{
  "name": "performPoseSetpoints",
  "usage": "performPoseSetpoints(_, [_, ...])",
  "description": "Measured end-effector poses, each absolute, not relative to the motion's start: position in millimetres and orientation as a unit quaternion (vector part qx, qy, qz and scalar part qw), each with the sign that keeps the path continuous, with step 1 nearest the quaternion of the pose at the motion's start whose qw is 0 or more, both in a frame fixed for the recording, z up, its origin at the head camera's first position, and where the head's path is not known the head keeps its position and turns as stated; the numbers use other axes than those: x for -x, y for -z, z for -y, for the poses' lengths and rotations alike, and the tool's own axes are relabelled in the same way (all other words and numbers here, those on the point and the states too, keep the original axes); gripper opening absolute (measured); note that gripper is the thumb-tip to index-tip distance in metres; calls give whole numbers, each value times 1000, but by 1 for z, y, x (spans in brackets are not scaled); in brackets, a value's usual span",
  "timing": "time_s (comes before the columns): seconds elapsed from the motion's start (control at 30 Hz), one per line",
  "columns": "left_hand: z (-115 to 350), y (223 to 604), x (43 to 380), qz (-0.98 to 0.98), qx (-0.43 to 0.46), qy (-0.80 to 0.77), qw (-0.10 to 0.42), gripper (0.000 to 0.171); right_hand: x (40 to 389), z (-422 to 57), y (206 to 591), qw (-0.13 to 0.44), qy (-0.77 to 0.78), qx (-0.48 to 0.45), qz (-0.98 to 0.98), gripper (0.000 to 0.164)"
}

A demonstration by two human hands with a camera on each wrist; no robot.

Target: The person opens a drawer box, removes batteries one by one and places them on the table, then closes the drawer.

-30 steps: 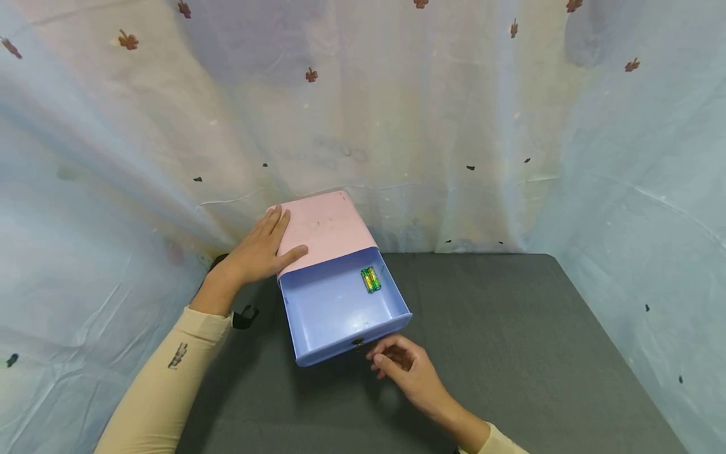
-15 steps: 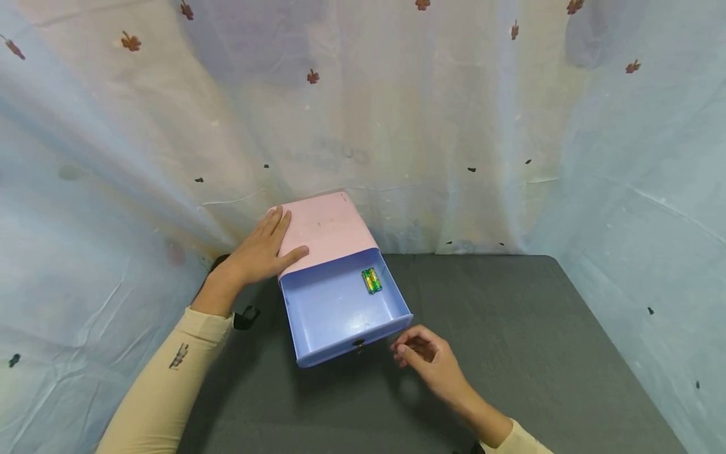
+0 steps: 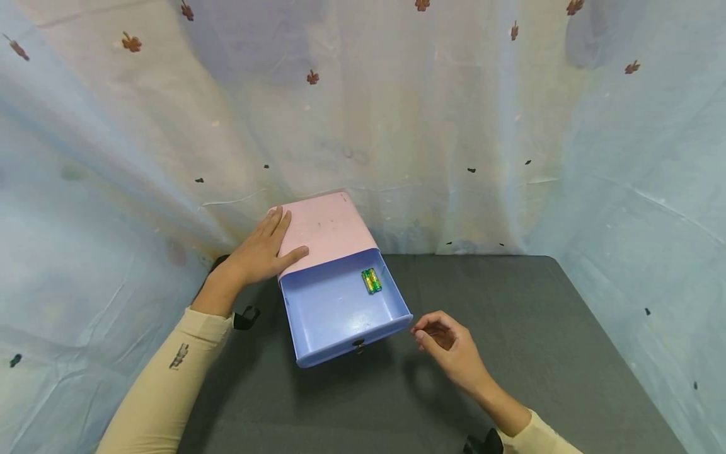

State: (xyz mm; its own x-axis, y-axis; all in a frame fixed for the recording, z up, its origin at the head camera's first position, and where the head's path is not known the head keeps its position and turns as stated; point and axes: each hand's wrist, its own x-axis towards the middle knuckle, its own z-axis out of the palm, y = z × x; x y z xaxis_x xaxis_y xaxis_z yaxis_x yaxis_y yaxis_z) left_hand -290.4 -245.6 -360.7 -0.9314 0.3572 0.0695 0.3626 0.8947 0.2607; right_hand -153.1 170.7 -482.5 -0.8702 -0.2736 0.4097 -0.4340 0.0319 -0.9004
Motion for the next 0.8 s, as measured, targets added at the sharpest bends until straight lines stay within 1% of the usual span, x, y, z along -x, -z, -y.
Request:
performPoseSetpoints(0.27, [247, 362, 292, 973, 187, 137, 9, 106, 161, -180, 470, 89, -618, -239, 744, 16])
performPoseSetpoints(0.8, [246, 361, 291, 973, 183, 142, 8, 107, 185, -185, 443, 131, -566, -267, 769, 23])
